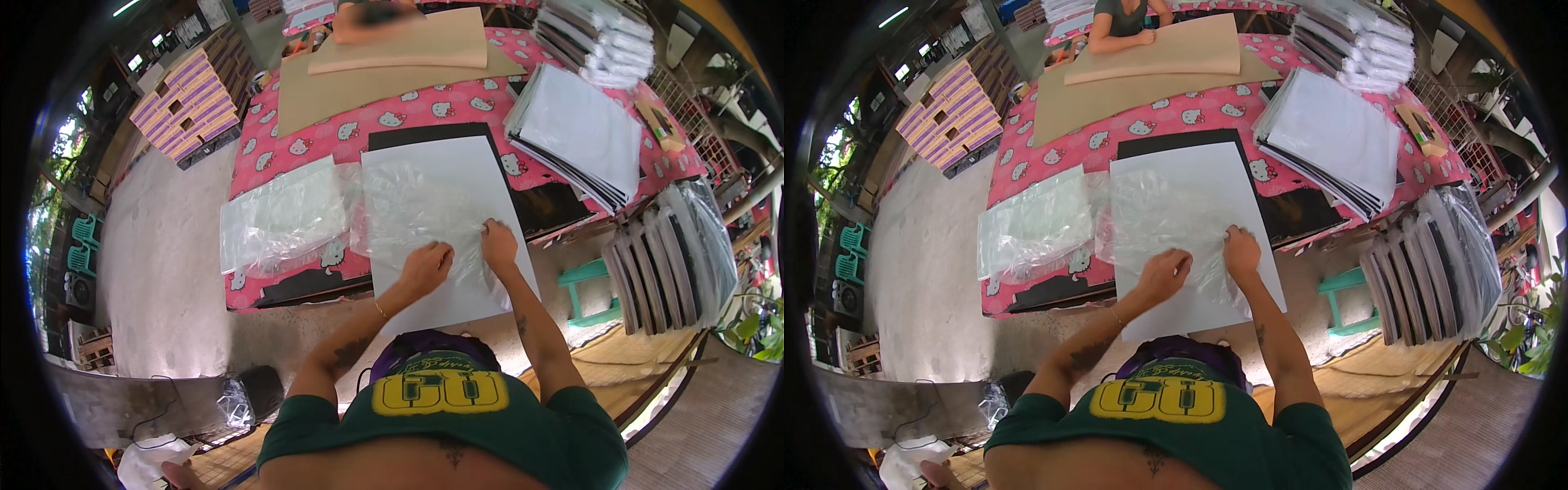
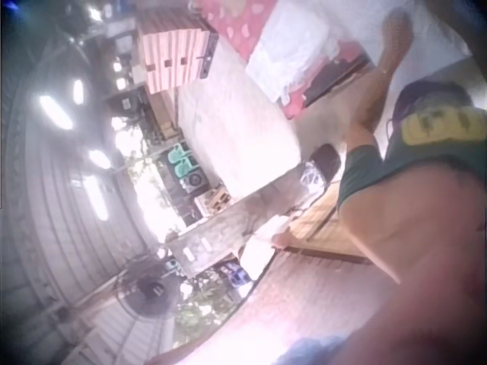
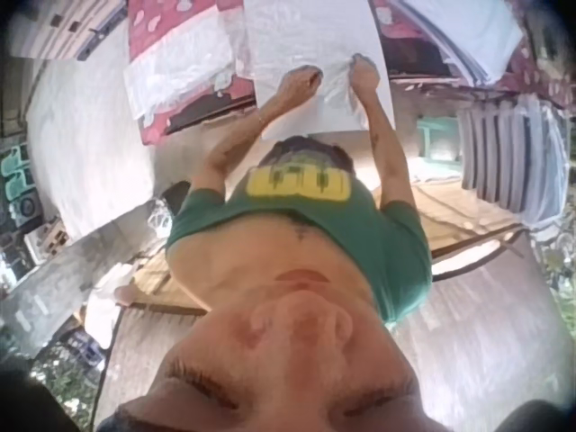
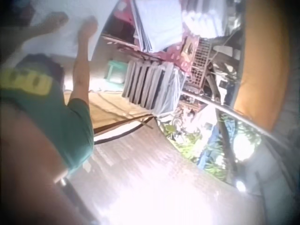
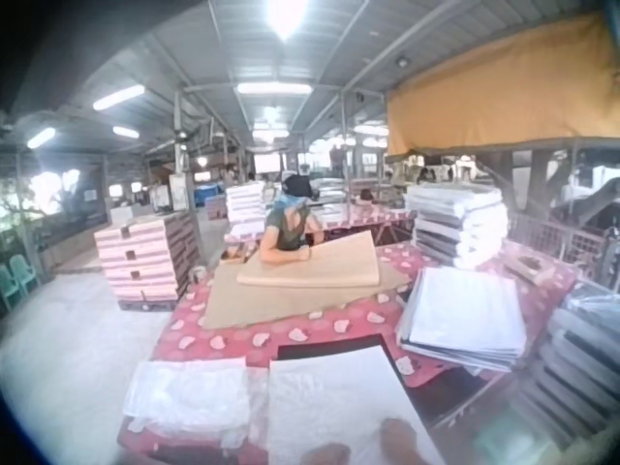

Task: The person packages rectangular black and white sheets into plastic bags, placing the completed items into a stack.

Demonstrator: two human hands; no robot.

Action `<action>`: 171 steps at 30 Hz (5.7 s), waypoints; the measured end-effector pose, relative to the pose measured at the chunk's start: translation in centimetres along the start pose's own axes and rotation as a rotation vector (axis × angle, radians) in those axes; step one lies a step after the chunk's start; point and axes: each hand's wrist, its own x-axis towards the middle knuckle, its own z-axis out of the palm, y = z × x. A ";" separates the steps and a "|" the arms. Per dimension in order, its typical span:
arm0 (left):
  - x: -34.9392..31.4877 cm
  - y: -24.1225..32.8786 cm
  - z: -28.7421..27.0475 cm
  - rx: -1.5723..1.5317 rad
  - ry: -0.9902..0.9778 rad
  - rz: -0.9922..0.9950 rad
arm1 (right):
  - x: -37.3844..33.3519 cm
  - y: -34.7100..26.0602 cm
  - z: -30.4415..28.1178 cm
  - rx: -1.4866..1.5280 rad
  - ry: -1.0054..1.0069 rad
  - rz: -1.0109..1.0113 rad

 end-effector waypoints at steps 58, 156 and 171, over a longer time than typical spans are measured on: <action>3.5 6.3 -9.7 0.208 -0.135 0.221 | -2.7 -0.8 -17.7 1.030 -0.772 -0.532; 9.4 2.1 -26.6 -1.728 0.633 0.197 | 10.1 -5.7 -20.8 2.274 -0.294 0.021; 0.6 -18.3 -14.7 -1.634 0.794 -0.507 | 13.2 0.7 1.6 2.150 -0.263 0.143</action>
